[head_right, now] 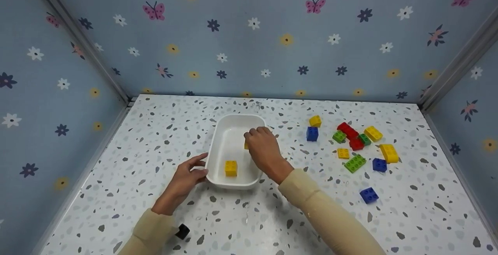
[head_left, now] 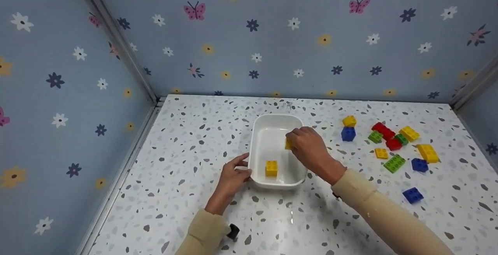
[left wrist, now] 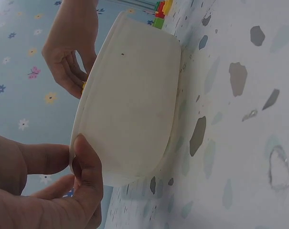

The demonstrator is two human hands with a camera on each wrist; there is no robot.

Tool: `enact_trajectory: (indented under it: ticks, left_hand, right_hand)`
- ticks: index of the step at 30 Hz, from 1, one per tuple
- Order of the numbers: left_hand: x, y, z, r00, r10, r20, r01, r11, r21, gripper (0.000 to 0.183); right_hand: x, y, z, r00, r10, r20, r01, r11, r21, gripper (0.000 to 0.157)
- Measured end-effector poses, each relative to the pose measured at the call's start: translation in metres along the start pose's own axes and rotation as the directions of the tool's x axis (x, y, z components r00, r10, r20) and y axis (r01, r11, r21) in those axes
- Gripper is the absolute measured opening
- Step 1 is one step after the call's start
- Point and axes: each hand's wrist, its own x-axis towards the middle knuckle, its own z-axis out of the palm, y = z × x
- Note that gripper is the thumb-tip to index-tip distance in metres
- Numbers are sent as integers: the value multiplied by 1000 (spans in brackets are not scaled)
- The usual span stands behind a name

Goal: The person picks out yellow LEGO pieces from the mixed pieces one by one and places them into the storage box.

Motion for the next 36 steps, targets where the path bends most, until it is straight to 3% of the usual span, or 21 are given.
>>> enact_trajectory:
  ticks: [11, 28, 36]
  left_hand:
    - [-1, 1, 0, 1000, 11, 12, -11, 999, -32, 57]
    - [-1, 1, 1, 1000, -11, 1, 11, 1000, 4, 57]
    - [-2, 1, 0, 1000, -2, 8, 2, 1000, -7, 57]
  right_hand:
    - [8, -6, 8, 999, -45, -15, 44, 998, -37, 22]
    - [22, -13, 12, 990, -16, 140, 19, 1000, -18, 21]
    - [30, -17, 11, 987, -67, 146, 71, 997, -23, 18]
